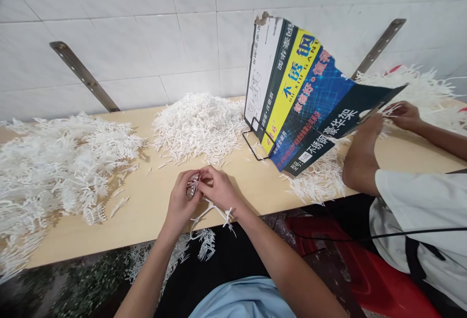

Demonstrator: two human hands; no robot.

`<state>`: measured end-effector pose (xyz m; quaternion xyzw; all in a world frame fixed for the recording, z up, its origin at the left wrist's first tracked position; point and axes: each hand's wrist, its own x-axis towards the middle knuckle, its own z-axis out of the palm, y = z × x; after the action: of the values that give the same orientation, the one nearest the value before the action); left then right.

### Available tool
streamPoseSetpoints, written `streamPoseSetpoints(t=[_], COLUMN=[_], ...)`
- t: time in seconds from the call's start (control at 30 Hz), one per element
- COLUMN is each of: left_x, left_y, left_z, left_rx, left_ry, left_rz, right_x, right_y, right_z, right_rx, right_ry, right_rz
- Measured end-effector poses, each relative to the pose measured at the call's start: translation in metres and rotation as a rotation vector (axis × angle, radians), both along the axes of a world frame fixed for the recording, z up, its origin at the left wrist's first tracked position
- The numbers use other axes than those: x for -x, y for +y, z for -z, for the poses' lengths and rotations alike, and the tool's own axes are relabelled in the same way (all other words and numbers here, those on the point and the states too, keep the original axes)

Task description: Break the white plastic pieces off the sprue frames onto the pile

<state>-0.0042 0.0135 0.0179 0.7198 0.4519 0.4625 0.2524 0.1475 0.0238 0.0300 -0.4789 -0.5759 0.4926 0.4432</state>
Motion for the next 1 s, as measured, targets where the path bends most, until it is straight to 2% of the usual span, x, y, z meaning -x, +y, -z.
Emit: streamPoseSetpoints(t=[0.1,0.2,0.37,0.43,0.57,0.63,0.8,0.9,1.0], left_x=[0.0,0.0,0.006,0.008,0.006,0.004,-0.001,0.0,0.004], left_y=[-0.002,-0.002,-0.002,-0.002,-0.002,-0.001,-0.005,-0.008,-0.005], left_z=[0.0,0.001,-0.002,-0.004,-0.002,-0.001,-0.002,-0.006,-0.01], left_rx=[-0.04,-0.033,0.186,0.278,0.379,0.368,0.224,0.23,0.304], left_ry=[0.021,0.026,-0.115,-0.197,-0.214,-0.174,0.004,0.067,0.068], left_rz=[-0.045,-0.003,0.169,0.206,0.167,0.137,0.089,0.134,0.256], right_x=[-0.003,-0.006,-0.017,-0.024,-0.037,-0.04,-0.043,-0.044,-0.047], right_y=[0.0,0.0,0.001,0.003,0.007,0.008,0.006,0.005,0.007], right_z=[0.002,0.006,0.003,-0.003,-0.013,-0.014,-0.005,0.001,0.005], right_rx=[0.059,0.034,0.025,0.013,-0.061,-0.109,-0.193,-0.294,-0.364], right_ry=[0.12,0.124,0.091,0.028,-0.253,-0.335,-0.362,-0.437,-0.47], right_rz=[-0.075,-0.046,-0.035,-0.091,-0.17,-0.168,-0.161,-0.195,-0.291])
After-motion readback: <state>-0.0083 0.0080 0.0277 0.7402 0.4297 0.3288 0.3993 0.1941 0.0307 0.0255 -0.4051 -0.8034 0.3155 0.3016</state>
